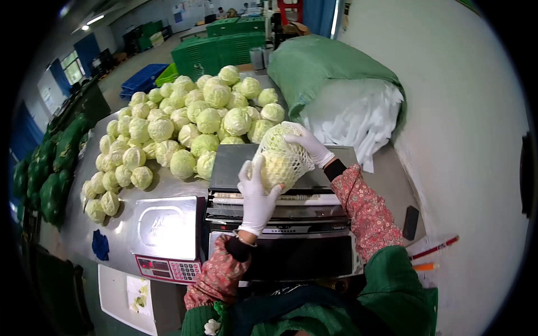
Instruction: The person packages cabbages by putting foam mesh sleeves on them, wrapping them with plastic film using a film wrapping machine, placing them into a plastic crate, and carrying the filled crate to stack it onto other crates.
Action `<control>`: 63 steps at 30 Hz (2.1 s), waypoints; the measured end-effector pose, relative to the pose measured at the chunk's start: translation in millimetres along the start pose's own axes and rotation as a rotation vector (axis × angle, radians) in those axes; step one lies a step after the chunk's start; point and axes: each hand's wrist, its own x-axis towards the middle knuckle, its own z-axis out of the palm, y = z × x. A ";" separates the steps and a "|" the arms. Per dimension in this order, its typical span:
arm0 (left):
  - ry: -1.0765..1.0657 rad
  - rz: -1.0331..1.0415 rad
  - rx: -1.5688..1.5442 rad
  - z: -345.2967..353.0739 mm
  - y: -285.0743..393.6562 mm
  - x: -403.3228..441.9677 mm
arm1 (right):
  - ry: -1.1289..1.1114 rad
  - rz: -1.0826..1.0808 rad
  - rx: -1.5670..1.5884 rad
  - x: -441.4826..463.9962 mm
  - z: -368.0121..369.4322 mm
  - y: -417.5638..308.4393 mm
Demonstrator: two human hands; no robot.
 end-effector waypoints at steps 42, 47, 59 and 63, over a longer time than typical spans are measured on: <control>-0.776 0.893 0.846 -129.4 -121.6 36.4 | -0.547 -0.288 -1.714 -182.4 -32.6 -47.2; -0.726 0.644 0.318 -107.8 -126.4 33.8 | -0.007 -0.207 -1.181 -198.3 -25.7 -5.6; 0.007 0.197 -0.361 -72.9 -88.1 197.3 | 0.183 -0.814 -1.418 -39.8 -60.0 -101.8; -0.614 0.199 -0.358 15.2 -159.1 151.9 | -0.126 -0.536 -1.487 -44.1 -80.1 10.4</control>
